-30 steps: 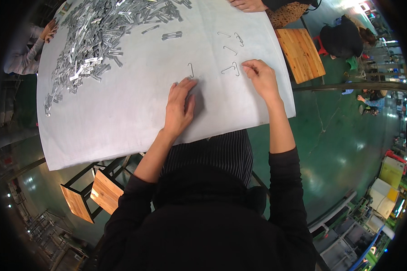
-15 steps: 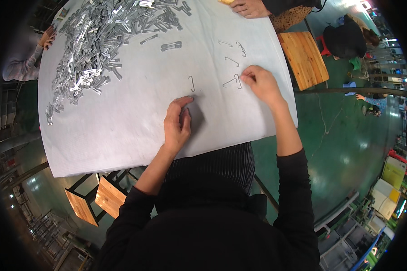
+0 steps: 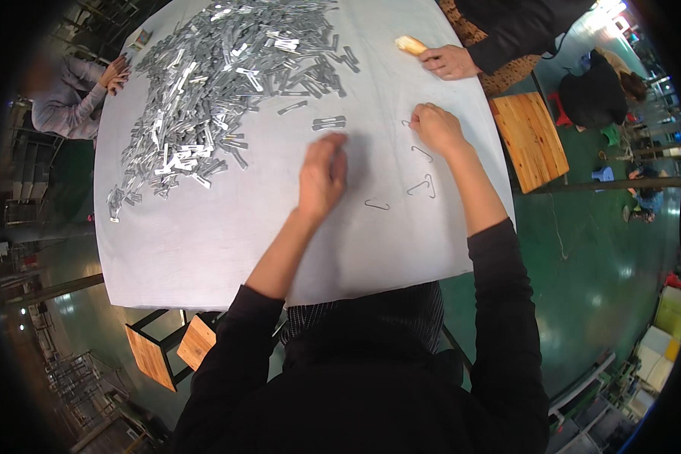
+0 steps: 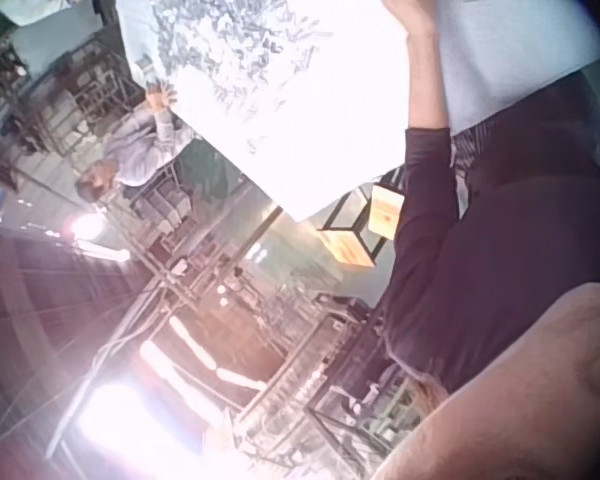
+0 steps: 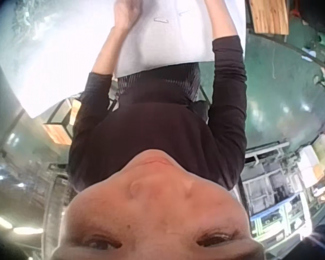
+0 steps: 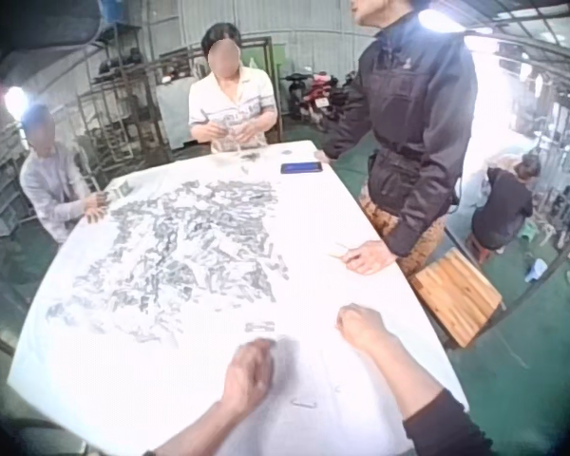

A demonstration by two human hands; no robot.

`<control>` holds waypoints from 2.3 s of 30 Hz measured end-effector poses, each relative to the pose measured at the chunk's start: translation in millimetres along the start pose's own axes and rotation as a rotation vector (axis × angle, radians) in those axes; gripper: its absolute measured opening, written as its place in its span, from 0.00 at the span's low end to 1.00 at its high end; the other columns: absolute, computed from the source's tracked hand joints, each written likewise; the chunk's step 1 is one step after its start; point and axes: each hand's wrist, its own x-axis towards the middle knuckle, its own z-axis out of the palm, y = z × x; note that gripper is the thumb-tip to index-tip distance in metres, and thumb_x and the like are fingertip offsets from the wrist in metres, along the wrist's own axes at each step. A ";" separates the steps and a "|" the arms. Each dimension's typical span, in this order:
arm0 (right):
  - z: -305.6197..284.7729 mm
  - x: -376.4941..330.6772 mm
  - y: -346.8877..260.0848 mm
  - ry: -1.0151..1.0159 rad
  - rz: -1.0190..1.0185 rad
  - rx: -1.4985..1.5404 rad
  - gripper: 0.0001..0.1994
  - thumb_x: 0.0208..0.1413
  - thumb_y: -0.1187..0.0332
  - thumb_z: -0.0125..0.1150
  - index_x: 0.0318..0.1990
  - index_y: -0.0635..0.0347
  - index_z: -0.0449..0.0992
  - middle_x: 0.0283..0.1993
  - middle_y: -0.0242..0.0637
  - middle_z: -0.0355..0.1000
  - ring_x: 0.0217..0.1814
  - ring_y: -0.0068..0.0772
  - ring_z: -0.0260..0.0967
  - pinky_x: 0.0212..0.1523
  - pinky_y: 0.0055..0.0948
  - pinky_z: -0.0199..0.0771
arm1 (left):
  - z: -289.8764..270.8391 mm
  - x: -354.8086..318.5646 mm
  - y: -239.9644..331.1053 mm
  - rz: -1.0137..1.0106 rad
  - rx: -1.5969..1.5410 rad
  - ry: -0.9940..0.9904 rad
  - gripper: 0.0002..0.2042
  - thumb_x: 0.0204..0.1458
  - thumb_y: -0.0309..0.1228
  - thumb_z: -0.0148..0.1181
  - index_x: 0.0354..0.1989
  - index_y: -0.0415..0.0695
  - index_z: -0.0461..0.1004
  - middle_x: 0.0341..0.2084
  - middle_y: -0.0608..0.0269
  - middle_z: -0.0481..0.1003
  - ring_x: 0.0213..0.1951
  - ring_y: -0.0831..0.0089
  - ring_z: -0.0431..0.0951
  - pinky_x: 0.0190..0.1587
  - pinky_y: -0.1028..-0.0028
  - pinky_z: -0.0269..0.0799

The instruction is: The person sits at a table and assembles small metal pieces into hook-like shapes by hand. They occasionally move to the floor to collect scattered pieces and return to the table to continue assembling them.

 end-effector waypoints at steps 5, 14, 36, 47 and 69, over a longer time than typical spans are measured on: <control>11.6 -21.8 -8.3 0.019 -0.122 0.159 0.06 0.50 0.70 0.58 0.33 0.63 0.71 0.35 0.43 0.71 0.39 0.45 0.70 0.40 0.39 0.68 | -13.4 42.5 -46.1 0.023 0.333 0.095 0.13 0.44 0.27 0.62 0.40 0.42 0.74 0.39 0.57 0.72 0.41 0.59 0.71 0.42 0.64 0.68; 19.4 -81.1 -48.1 -0.113 0.165 1.205 0.06 0.53 0.72 0.59 0.35 0.64 0.72 0.28 0.34 0.72 0.26 0.21 0.69 0.24 0.20 0.69 | -27.1 33.8 -30.9 -0.252 0.160 -0.196 0.08 0.43 0.27 0.62 0.33 0.45 0.76 0.26 0.60 0.75 0.29 0.65 0.75 0.34 0.68 0.70; -17.9 -143.2 -119.0 0.208 0.251 1.630 0.09 0.50 0.66 0.64 0.35 0.62 0.76 0.31 0.28 0.72 0.34 0.17 0.65 0.35 0.20 0.65 | -31.9 -51.7 54.0 -0.905 -1.867 -0.395 0.08 0.55 0.26 0.54 0.41 0.38 0.69 0.31 0.62 0.73 0.28 0.83 0.74 0.31 0.87 0.77; -12.6 -133.9 -108.0 0.411 0.225 1.615 0.08 0.51 0.67 0.63 0.34 0.62 0.76 0.31 0.31 0.74 0.33 0.19 0.68 0.37 0.21 0.67 | -15.0 -29.4 18.4 -0.375 -0.267 -0.099 0.10 0.49 0.31 0.61 0.38 0.42 0.74 0.33 0.61 0.74 0.32 0.70 0.75 0.32 0.72 0.73; 9.5 -139.6 -115.2 0.374 0.054 1.162 0.06 0.49 0.71 0.62 0.32 0.64 0.77 0.31 0.32 0.73 0.33 0.21 0.71 0.36 0.20 0.68 | -57.9 11.4 58.5 -0.457 -0.531 -0.373 0.06 0.48 0.32 0.62 0.29 0.44 0.78 0.23 0.70 0.75 0.27 0.82 0.73 0.28 0.80 0.65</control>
